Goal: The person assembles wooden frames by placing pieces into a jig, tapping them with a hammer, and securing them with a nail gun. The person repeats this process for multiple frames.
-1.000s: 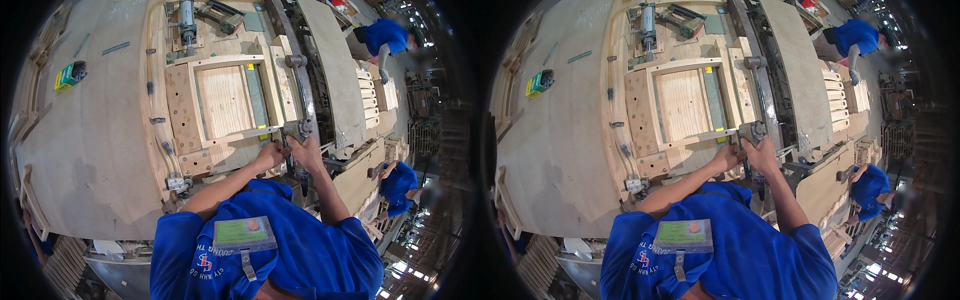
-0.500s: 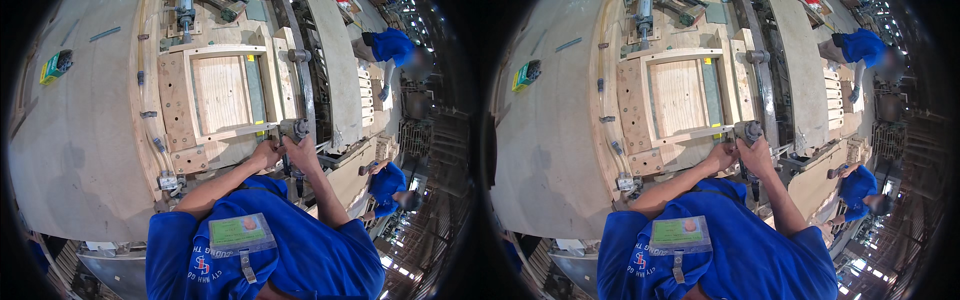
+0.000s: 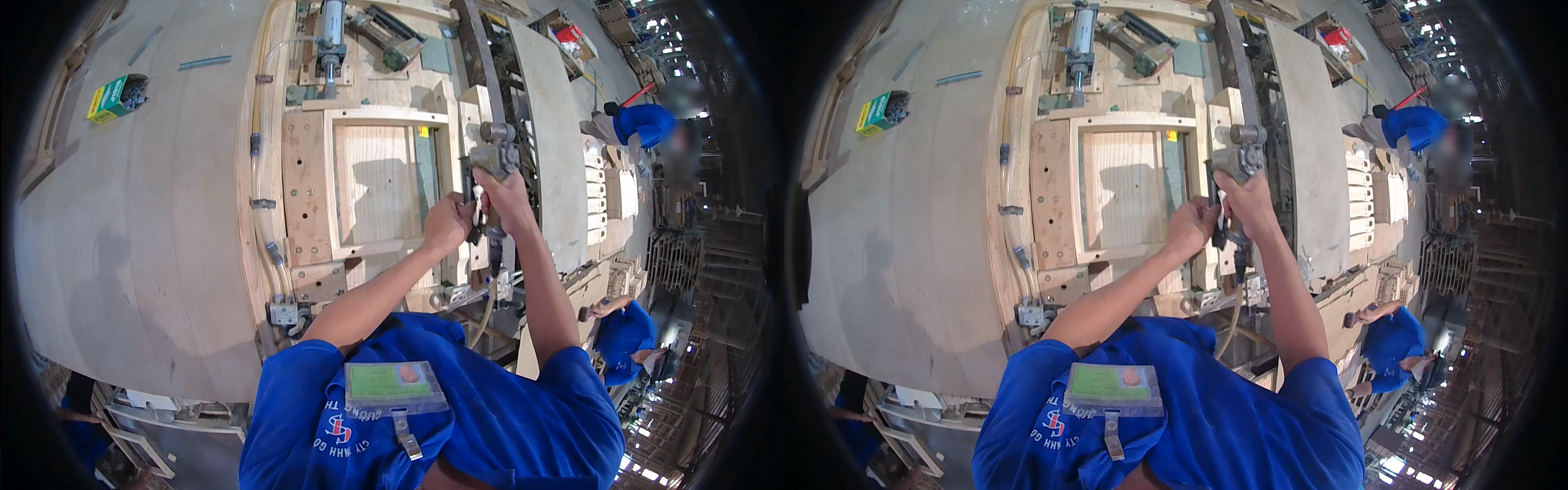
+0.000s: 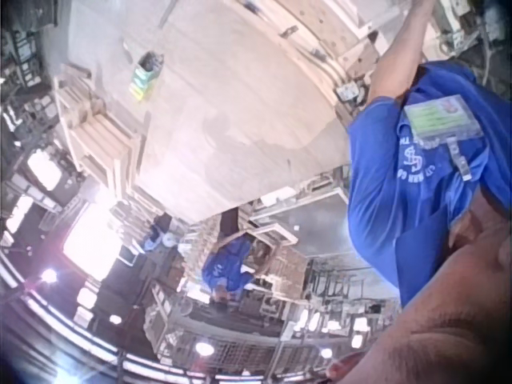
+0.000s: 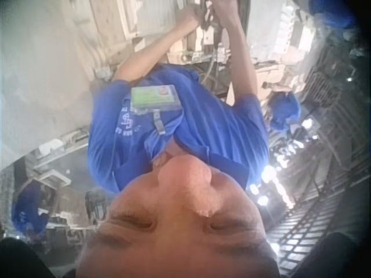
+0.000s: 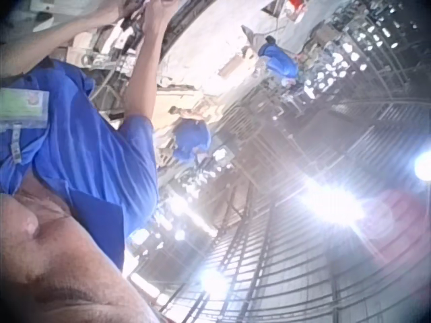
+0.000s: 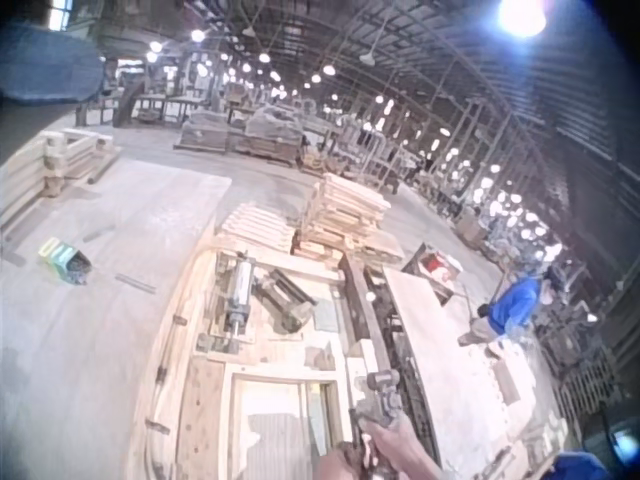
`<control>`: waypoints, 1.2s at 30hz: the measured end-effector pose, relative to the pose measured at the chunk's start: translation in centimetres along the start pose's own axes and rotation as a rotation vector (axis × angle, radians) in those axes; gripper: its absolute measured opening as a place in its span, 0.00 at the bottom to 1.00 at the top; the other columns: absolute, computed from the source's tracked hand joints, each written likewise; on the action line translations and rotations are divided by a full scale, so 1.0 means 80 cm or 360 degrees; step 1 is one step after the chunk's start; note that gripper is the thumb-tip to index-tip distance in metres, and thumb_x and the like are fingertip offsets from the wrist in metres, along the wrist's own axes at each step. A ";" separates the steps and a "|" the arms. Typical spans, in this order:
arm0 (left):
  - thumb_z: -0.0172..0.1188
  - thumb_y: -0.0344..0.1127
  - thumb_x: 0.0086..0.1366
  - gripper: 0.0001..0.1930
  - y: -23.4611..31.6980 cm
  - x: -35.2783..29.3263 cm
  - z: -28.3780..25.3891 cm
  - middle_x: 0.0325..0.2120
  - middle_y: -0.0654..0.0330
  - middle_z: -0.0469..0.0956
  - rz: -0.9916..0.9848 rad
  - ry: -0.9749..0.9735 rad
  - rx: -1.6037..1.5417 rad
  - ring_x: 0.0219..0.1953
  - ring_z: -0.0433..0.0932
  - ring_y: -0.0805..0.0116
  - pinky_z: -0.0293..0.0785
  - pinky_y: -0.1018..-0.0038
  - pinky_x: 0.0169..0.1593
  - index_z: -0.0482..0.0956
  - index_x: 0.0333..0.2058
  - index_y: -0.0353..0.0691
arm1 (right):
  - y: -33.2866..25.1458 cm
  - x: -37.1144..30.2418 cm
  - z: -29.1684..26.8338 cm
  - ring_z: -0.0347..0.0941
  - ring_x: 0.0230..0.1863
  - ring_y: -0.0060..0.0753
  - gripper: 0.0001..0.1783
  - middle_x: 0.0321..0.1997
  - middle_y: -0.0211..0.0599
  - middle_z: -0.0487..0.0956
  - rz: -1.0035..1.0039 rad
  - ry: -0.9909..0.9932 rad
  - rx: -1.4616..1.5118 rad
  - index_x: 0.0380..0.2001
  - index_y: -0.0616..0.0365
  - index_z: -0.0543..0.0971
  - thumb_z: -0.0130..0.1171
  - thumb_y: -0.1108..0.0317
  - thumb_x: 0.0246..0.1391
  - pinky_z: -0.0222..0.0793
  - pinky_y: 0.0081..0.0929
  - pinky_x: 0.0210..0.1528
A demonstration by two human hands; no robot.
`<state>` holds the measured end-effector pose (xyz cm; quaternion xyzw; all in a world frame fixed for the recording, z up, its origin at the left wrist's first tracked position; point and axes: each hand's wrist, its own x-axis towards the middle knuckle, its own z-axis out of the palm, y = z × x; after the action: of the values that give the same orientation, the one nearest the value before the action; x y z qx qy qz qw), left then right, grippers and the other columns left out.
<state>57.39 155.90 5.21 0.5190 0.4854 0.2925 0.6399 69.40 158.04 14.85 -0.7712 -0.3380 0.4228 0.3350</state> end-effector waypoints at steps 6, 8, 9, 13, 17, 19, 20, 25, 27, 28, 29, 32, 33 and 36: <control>0.63 0.39 0.70 0.12 0.002 0.082 -0.009 0.32 0.42 0.85 0.0081 0.0266 0.0043 0.40 0.85 0.38 0.78 0.49 0.45 0.86 0.41 0.36 | -0.017 0.107 0.024 0.70 0.15 0.27 0.13 0.27 0.35 0.77 -0.0158 0.0023 0.0151 0.41 0.62 0.76 0.70 0.69 0.61 0.64 0.32 0.15; 0.62 0.39 0.70 0.12 0.003 0.095 -0.012 0.31 0.42 0.85 0.0090 0.0260 0.0090 0.40 0.84 0.37 0.78 0.49 0.45 0.86 0.41 0.37 | -0.021 0.121 0.028 0.70 0.15 0.27 0.14 0.26 0.36 0.77 -0.0194 0.0020 0.0120 0.42 0.63 0.76 0.71 0.70 0.60 0.64 0.32 0.15; 0.62 0.40 0.70 0.12 0.002 0.097 -0.015 0.32 0.41 0.85 0.0075 0.0252 0.0067 0.40 0.84 0.37 0.78 0.49 0.45 0.86 0.41 0.37 | -0.024 0.122 0.032 0.70 0.16 0.26 0.12 0.27 0.34 0.78 -0.0182 0.0009 0.0083 0.42 0.62 0.77 0.70 0.70 0.61 0.65 0.30 0.15; 0.62 0.40 0.69 0.12 0.001 0.105 -0.020 0.31 0.41 0.85 0.0027 0.0194 0.0021 0.41 0.84 0.35 0.78 0.48 0.45 0.85 0.39 0.37 | -0.027 0.125 0.035 0.69 0.17 0.22 0.09 0.28 0.30 0.78 -0.0131 0.0017 0.0002 0.41 0.59 0.79 0.68 0.71 0.62 0.66 0.27 0.16; 0.61 0.39 0.68 0.12 -0.004 0.106 -0.014 0.31 0.40 0.84 -0.0092 0.0155 -0.0180 0.41 0.84 0.35 0.78 0.48 0.45 0.85 0.37 0.36 | -0.029 0.127 0.033 0.70 0.17 0.22 0.12 0.29 0.31 0.78 -0.0113 -0.0050 -0.0043 0.43 0.60 0.77 0.69 0.71 0.61 0.67 0.27 0.16; 0.61 0.39 0.67 0.12 -0.004 0.105 -0.015 0.31 0.39 0.85 -0.0079 0.0146 -0.0200 0.41 0.84 0.35 0.78 0.48 0.46 0.85 0.37 0.36 | -0.032 0.125 0.037 0.70 0.17 0.22 0.14 0.29 0.31 0.78 -0.0122 -0.0035 -0.0045 0.44 0.60 0.76 0.70 0.71 0.61 0.67 0.27 0.16; 0.61 0.38 0.67 0.11 -0.004 0.106 -0.016 0.32 0.39 0.85 -0.0074 0.0141 -0.0209 0.41 0.84 0.35 0.78 0.48 0.46 0.85 0.37 0.36 | -0.031 0.122 0.040 0.70 0.17 0.22 0.14 0.29 0.31 0.78 -0.0143 -0.0013 -0.0036 0.45 0.61 0.76 0.70 0.71 0.61 0.67 0.27 0.16; 0.62 0.40 0.65 0.13 -0.025 0.123 -0.011 0.35 0.38 0.85 -0.0095 0.0071 -0.0053 0.44 0.84 0.35 0.79 0.50 0.47 0.87 0.41 0.39 | -0.038 0.120 0.049 0.70 0.16 0.22 0.13 0.28 0.31 0.78 -0.0157 0.0076 -0.0145 0.43 0.61 0.77 0.70 0.71 0.60 0.66 0.28 0.15; 0.63 0.42 0.65 0.14 -0.019 0.121 -0.010 0.36 0.37 0.85 -0.0095 0.0137 -0.0013 0.45 0.84 0.35 0.80 0.50 0.48 0.87 0.41 0.40 | -0.036 0.123 0.048 0.69 0.15 0.22 0.11 0.28 0.31 0.78 -0.0167 0.0022 -0.0175 0.40 0.61 0.78 0.70 0.71 0.60 0.66 0.28 0.15; 0.64 0.43 0.65 0.13 -0.013 0.120 -0.013 0.36 0.37 0.85 -0.0095 0.0128 0.0072 0.45 0.84 0.34 0.79 0.49 0.48 0.87 0.40 0.40 | -0.035 0.124 0.046 0.69 0.15 0.22 0.10 0.28 0.31 0.78 -0.0176 -0.0002 -0.0192 0.39 0.61 0.78 0.70 0.71 0.60 0.66 0.28 0.15; 0.65 0.44 0.65 0.13 -0.006 0.117 -0.014 0.36 0.37 0.85 -0.0119 0.0159 0.0038 0.45 0.84 0.34 0.80 0.49 0.48 0.86 0.39 0.40 | -0.034 0.125 0.044 0.69 0.15 0.22 0.09 0.27 0.31 0.77 -0.0197 -0.0038 -0.0152 0.37 0.61 0.80 0.70 0.70 0.59 0.66 0.28 0.15; 0.65 0.44 0.66 0.13 0.006 0.104 -0.018 0.38 0.38 0.85 -0.0113 0.0172 -0.0035 0.45 0.84 0.35 0.80 0.50 0.49 0.86 0.39 0.40 | -0.029 0.129 0.033 0.71 0.17 0.24 0.13 0.24 0.31 0.78 -0.0053 0.0028 -0.0305 0.42 0.59 0.76 0.70 0.72 0.60 0.64 0.29 0.15; 0.65 0.44 0.66 0.14 0.005 0.107 -0.029 0.38 0.39 0.86 -0.0118 0.0250 -0.0109 0.45 0.84 0.36 0.80 0.50 0.49 0.86 0.41 0.39 | -0.047 0.122 0.049 0.72 0.17 0.22 0.11 0.24 0.30 0.79 -0.0191 -0.0136 -0.0216 0.42 0.60 0.79 0.71 0.72 0.60 0.65 0.28 0.16; 0.60 0.41 0.69 0.16 0.010 0.089 -0.040 0.34 0.42 0.85 0.0026 0.0465 -0.0326 0.40 0.86 0.41 0.79 0.55 0.44 0.82 0.46 0.34 | -0.069 0.111 0.066 0.73 0.19 0.18 0.09 0.26 0.29 0.80 -0.0262 -0.0283 -0.0350 0.41 0.60 0.82 0.70 0.70 0.62 0.68 0.24 0.19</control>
<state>57.12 163.62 3.70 0.4070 0.5366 0.4178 0.6098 67.12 169.43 13.33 -0.7324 -0.4725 0.4211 0.2509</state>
